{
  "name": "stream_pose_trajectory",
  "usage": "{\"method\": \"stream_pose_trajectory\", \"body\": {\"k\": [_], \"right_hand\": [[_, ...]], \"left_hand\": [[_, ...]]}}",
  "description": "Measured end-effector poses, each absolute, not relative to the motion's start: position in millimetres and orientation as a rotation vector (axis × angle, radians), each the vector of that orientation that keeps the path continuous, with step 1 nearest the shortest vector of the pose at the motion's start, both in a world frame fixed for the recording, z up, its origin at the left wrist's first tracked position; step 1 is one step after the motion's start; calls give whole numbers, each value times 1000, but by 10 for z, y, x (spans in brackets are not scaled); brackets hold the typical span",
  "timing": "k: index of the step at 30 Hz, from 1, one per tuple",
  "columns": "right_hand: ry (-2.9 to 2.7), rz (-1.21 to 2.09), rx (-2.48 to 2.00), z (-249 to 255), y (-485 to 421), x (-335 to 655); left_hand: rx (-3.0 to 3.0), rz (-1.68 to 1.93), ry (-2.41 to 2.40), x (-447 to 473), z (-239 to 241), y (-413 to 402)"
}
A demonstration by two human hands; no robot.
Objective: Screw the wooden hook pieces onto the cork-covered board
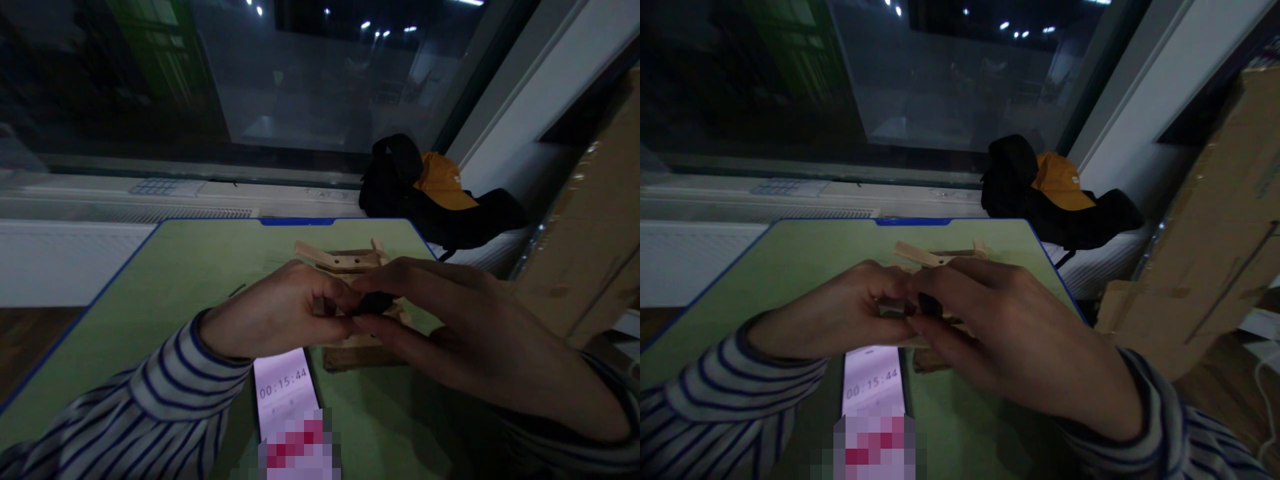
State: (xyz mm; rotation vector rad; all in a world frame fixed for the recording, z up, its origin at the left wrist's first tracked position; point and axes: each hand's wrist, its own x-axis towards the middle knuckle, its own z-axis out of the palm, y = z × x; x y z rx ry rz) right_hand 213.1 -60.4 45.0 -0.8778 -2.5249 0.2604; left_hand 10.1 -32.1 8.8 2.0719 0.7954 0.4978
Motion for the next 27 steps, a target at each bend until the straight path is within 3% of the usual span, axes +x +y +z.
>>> {"method": "stream_pose_trajectory", "body": {"k": [27], "right_hand": [[-2515, 274, -856, 449, -622, 2144]], "left_hand": [[2005, 507, 781, 112, 64, -327]]}}
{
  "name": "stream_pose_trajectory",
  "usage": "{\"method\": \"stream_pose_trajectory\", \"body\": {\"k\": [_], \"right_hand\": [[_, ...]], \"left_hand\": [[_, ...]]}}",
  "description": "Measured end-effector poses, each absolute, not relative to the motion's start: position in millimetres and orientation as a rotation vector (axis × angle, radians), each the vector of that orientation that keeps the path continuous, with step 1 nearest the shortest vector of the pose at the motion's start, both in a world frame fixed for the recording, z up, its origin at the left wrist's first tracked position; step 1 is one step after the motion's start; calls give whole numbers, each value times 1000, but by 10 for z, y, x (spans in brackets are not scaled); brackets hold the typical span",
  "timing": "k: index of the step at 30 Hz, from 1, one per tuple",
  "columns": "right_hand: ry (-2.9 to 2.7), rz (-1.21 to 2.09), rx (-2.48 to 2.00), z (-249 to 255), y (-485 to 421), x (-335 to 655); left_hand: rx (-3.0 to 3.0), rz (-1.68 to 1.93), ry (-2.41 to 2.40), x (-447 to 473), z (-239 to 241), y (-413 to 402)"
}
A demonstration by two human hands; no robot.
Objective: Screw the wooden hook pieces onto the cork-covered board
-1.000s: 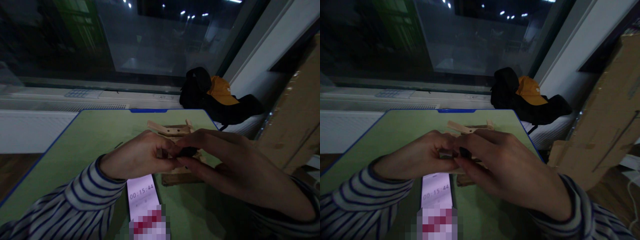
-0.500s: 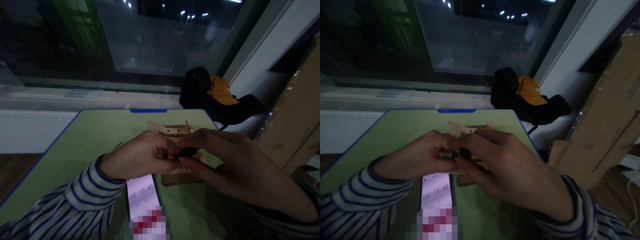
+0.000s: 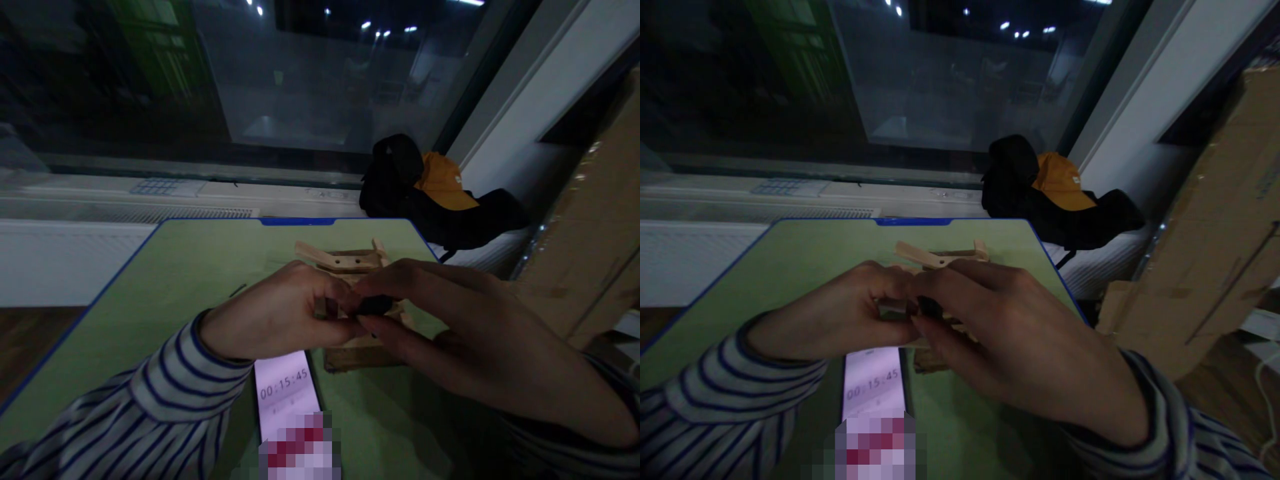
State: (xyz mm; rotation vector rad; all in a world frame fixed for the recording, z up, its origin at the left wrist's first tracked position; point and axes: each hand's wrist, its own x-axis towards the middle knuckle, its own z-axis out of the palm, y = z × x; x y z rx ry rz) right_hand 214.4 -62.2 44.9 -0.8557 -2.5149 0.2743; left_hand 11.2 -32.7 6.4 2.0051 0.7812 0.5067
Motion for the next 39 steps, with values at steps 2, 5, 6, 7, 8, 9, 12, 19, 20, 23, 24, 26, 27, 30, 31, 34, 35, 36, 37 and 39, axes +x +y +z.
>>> {"method": "stream_pose_trajectory", "body": {"k": [2, 5, 6, 7, 8, 9, 12, 19, 20, 23, 24, 26, 27, 30, 31, 34, 35, 36, 37, 39], "right_hand": [[-2512, 266, -878, 450, -621, 2139], [-2521, 267, -889, 456, -624, 2135], [-2528, 272, -887, 460, -626, 2135], [-2535, 275, -885, 463, -629, 2137], [-2540, 277, -874, 466, -632, 2138], [-2541, 278, -859, 468, -633, 2140], [-2527, 294, -832, 467, -623, 2138], [-2501, 274, -905, 454, -606, 2126], [-2496, 273, -909, 455, -608, 2127], [-2511, 283, -887, 461, -613, 2135], [-2529, 286, -866, 464, -613, 2139], [-2563, 278, -819, 466, -612, 2148], [-2575, 264, -803, 466, -611, 2151], [-2574, 233, -809, 458, -610, 2151], [-2565, 236, -820, 456, -610, 2148], [-2550, 251, -845, 452, -609, 2138], [-2553, 246, -858, 452, -608, 2136], [-2554, 240, -866, 453, -607, 2136], [-2555, 242, -869, 453, -607, 2137], [-2556, 264, -850, 455, -611, 2144]], "left_hand": [[1993, 506, 789, 110, 70, -325], [2040, 491, 800, 104, 82, -317], [2057, 487, 798, 103, 89, -315], [2070, 482, 793, 102, 96, -313], [2079, 478, 791, 101, 103, -313], [2083, 477, 790, 102, 110, -313], [2076, 483, 797, 109, 122, -318], [1970, 497, 790, 114, 70, -327], [1977, 501, 798, 111, 62, -326], [1998, 499, 788, 103, 54, -324], [1990, 494, 774, 102, 57, -325], [1989, 487, 758, 101, 67, -326], [2001, 485, 759, 102, 74, -327], [2044, 482, 755, 105, 91, -327], [2042, 479, 754, 107, 93, -326], [1991, 480, 754, 108, 86, -323], [1971, 484, 754, 108, 82, -323], [1956, 486, 753, 108, 77, -322], [1948, 485, 753, 108, 74, -322], [1949, 472, 757, 109, 72, -323]]}}
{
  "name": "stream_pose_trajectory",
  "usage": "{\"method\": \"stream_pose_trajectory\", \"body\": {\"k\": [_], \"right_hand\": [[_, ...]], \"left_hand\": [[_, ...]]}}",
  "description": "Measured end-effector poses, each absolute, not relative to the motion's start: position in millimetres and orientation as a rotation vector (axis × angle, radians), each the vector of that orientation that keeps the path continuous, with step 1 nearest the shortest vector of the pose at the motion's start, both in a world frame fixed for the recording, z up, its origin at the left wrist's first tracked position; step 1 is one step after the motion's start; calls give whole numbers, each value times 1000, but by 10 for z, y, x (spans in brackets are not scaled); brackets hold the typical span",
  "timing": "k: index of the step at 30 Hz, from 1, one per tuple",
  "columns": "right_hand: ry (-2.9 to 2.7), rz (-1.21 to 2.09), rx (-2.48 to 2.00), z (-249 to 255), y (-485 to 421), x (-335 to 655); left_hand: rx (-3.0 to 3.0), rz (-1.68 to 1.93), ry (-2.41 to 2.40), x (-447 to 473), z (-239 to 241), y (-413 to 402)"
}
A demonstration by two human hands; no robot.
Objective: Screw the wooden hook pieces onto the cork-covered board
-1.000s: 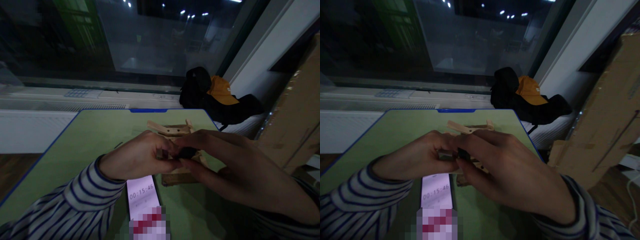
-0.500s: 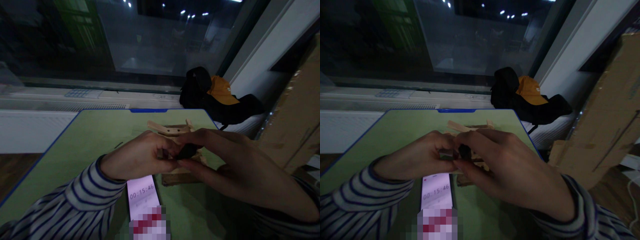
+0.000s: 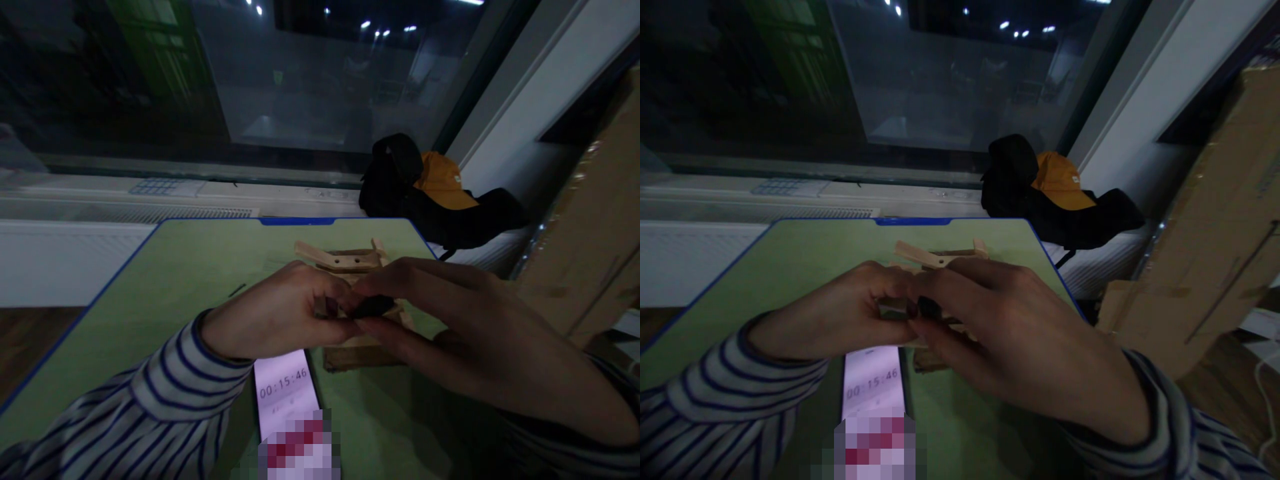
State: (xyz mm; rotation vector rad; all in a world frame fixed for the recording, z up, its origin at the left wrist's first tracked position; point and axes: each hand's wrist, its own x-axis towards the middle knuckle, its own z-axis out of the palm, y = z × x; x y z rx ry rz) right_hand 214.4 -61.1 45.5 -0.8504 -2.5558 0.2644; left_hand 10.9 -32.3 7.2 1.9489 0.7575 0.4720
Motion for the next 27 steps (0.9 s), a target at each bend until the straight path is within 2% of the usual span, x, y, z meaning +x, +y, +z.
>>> {"method": "stream_pose_trajectory", "body": {"k": [27], "right_hand": [[-2545, 245, -861, 451, -610, 2129]], "left_hand": [[2022, 484, 751, 116, 85, -326]]}}
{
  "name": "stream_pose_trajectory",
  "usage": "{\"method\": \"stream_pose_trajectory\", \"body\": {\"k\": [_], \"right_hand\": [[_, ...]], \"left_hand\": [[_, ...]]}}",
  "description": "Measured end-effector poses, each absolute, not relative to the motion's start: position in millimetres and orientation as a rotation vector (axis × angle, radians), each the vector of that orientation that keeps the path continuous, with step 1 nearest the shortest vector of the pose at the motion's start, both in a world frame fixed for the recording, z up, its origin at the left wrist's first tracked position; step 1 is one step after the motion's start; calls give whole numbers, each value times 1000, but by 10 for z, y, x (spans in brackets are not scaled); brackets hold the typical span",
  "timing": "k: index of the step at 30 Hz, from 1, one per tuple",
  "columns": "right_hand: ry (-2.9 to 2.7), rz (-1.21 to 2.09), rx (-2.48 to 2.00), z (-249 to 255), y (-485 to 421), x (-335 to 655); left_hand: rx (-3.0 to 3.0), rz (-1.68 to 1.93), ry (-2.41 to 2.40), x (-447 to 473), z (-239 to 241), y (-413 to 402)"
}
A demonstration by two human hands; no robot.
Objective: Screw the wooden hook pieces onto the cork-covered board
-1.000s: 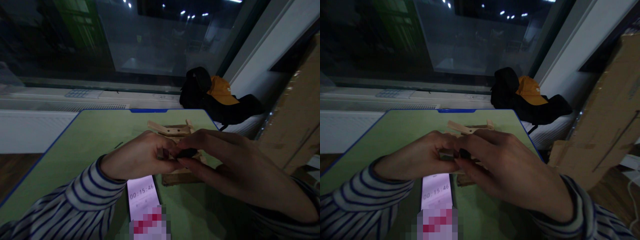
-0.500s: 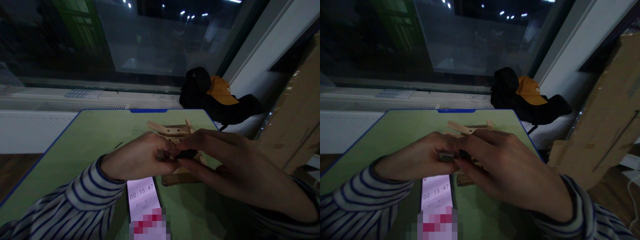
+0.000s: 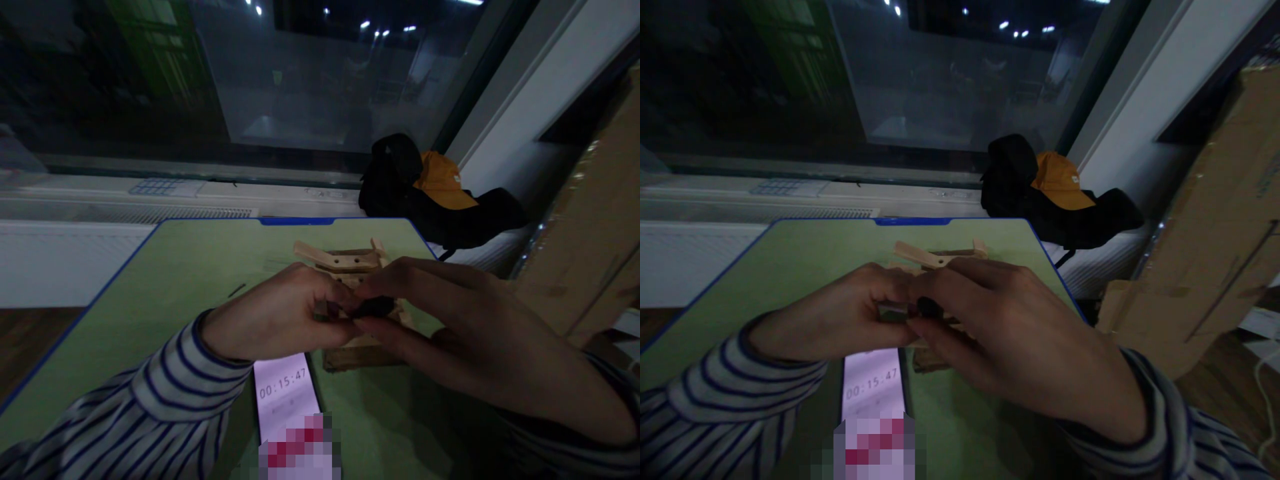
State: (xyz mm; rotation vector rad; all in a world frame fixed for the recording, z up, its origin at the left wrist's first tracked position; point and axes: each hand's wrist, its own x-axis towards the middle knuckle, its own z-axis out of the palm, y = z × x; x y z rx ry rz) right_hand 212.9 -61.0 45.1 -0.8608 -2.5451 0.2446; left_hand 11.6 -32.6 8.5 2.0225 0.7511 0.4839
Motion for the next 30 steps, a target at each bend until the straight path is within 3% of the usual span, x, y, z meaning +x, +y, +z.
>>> {"method": "stream_pose_trajectory", "body": {"k": [30], "right_hand": [[-2571, 175, -826, 460, -613, 2139]], "left_hand": [[2076, 462, 797, 122, 76, -334]]}}
